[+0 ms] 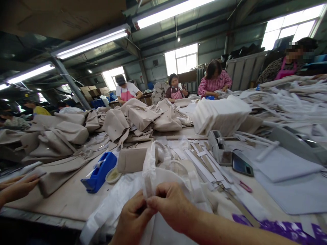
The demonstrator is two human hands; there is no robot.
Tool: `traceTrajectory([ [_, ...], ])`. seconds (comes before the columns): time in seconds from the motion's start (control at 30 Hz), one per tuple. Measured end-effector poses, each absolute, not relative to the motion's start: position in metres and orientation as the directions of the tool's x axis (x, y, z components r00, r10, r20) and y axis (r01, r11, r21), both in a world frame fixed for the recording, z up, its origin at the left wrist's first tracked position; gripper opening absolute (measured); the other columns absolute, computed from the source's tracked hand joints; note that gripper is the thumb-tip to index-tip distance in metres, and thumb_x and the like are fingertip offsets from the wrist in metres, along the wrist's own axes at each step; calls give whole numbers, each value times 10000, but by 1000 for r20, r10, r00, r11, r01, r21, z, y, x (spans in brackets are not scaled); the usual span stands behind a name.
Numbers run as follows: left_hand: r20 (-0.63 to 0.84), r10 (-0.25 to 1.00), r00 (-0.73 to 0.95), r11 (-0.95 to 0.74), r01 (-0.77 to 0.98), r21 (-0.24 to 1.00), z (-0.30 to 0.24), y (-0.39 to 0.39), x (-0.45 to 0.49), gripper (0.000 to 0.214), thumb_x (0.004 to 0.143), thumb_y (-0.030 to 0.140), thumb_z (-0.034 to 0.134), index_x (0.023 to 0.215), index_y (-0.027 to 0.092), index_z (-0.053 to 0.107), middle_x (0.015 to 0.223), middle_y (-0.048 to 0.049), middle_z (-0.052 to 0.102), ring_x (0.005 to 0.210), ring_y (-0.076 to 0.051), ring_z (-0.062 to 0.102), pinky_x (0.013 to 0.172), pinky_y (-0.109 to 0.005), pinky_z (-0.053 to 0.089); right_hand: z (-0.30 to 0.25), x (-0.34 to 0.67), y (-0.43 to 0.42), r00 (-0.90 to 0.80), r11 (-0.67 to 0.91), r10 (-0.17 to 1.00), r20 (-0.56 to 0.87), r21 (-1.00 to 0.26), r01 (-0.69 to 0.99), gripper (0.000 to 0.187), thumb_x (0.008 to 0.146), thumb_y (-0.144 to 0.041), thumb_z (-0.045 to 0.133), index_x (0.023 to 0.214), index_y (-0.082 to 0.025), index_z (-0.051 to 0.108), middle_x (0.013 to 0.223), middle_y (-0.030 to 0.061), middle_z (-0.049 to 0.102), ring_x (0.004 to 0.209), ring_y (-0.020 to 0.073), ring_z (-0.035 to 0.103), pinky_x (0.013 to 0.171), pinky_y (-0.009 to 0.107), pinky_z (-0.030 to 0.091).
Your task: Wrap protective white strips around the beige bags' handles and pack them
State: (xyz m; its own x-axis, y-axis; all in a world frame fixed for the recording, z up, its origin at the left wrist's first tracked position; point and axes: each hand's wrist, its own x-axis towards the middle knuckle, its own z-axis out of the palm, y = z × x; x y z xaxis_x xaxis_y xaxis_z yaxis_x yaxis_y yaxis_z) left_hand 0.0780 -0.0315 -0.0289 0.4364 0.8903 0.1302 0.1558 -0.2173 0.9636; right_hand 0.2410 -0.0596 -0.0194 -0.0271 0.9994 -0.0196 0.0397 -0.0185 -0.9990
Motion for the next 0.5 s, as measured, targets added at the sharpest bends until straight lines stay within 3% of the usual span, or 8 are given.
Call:
traceTrajectory([
  [0.07,-103,839,534,113,15,993,-31,-28,75,355,738,493,784,721,158,664,583,46,412,529,-79,346,515,-199,326,-23,242,-62,-56,130,991,119,-951,279,226,770,-192,631,565,-170,539,577,-29,509,583,112,466,547,241,319],
  [0.13,-257,799,544,355,-82,931,-35,-26,76,415,709,537,797,737,154,639,520,93,289,470,-50,188,441,-181,189,-28,242,-62,-133,310,950,283,-790,529,192,813,-164,588,622,-166,582,648,3,582,611,126,513,575,252,348],
  [0.2,-301,828,473,407,-138,903,-37,-27,81,372,720,482,809,753,155,634,510,103,274,467,-44,178,447,-172,201,-35,241,-62,-232,429,892,387,-568,703,148,807,-106,543,696,-157,626,710,49,635,614,147,537,580,271,372],
  [0.3,-219,899,380,296,-158,942,-35,-30,89,285,765,420,782,761,166,652,570,66,420,529,-65,354,585,-190,394,-39,243,-62,-325,484,848,419,-359,798,182,755,-37,507,774,-140,656,747,96,660,622,179,544,585,303,396],
  [0.37,-106,940,323,137,-73,988,-31,-31,89,285,777,419,767,699,169,653,656,23,521,639,-108,475,682,-219,453,-33,248,-64,-319,486,860,399,-445,752,157,796,-78,519,821,-143,660,815,99,668,695,191,567,641,311,424],
  [0.43,44,962,268,-67,76,995,-26,-31,86,305,796,426,744,644,175,664,730,-16,582,733,-152,542,709,-226,471,-22,255,-65,-241,395,918,315,-671,627,118,855,-202,555,791,-159,645,792,53,640,712,174,555,658,294,423],
  [0.5,194,942,276,-247,174,953,-24,-31,82,294,831,430,704,651,198,715,736,-35,592,737,-170,560,705,-232,486,-11,260,-64,-186,193,974,127,-898,396,245,861,-352,592,702,-166,611,649,-10,543,604,127,484,566,253,373],
])
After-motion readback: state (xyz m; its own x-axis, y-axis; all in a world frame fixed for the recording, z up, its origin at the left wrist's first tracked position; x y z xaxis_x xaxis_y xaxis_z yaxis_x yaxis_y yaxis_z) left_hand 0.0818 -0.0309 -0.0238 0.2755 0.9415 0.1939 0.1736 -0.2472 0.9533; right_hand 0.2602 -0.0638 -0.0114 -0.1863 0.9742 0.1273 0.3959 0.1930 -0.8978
